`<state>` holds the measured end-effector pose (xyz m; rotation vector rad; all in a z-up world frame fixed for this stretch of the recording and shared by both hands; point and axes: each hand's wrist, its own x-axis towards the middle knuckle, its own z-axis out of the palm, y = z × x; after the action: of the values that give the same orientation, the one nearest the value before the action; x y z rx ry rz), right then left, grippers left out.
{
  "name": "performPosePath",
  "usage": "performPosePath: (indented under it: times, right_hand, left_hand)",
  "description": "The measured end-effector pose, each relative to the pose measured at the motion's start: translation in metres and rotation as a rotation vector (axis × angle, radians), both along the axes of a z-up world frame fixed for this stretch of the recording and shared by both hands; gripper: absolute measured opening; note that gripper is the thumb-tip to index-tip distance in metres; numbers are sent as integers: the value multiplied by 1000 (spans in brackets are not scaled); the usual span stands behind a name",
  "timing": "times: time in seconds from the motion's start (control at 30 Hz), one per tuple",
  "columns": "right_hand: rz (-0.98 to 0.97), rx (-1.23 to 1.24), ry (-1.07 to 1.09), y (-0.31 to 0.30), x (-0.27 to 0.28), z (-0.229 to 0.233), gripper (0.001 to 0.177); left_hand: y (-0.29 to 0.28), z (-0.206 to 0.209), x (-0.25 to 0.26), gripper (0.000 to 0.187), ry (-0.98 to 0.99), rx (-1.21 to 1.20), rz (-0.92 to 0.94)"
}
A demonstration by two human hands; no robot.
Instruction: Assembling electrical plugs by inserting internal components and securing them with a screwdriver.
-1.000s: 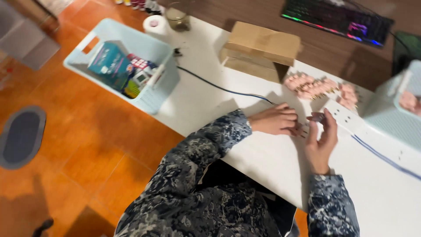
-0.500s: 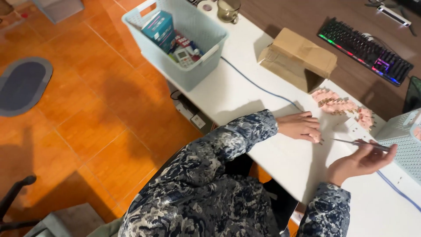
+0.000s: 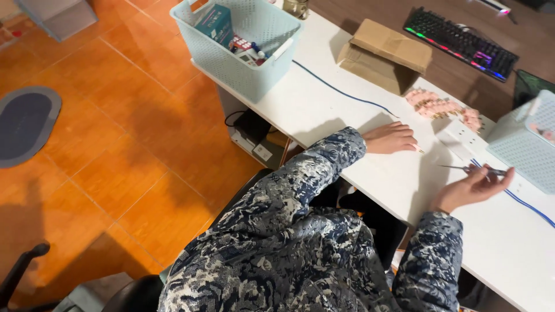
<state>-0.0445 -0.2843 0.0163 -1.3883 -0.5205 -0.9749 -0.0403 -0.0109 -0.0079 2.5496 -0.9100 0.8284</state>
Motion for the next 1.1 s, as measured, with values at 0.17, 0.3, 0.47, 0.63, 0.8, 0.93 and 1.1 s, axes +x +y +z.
performPosePath:
  times: [0.17,0.3,0.47,0.63,0.8,0.93,1.1]
  right_hand:
    - [-15,-19,29,5,-18,12,43]
    - [4,-21,84,10,-32,20,44]
    - [15,-51,94,19,-45,30,43]
    - [67,-64,146,24,-53,36,45]
    - [81,19,188,12,-15,8,50]
    - [84,10,147,3,1,27,56]
    - [224,-256,269,9,-1,108,44]
  left_hand:
    - [3,-7,11,27,-85,78,10]
    - [5,-28,29,44,-64,107,35]
    - [-8,-19,33,30,133,-16,148]
    - [-17,3,16,49,387,-309,199]
    - [-28,-34,49,37,272,-640,20]
    - [-13,37,3,30,561,-656,-14]
    - [9,36,44,29,394,-729,-81]
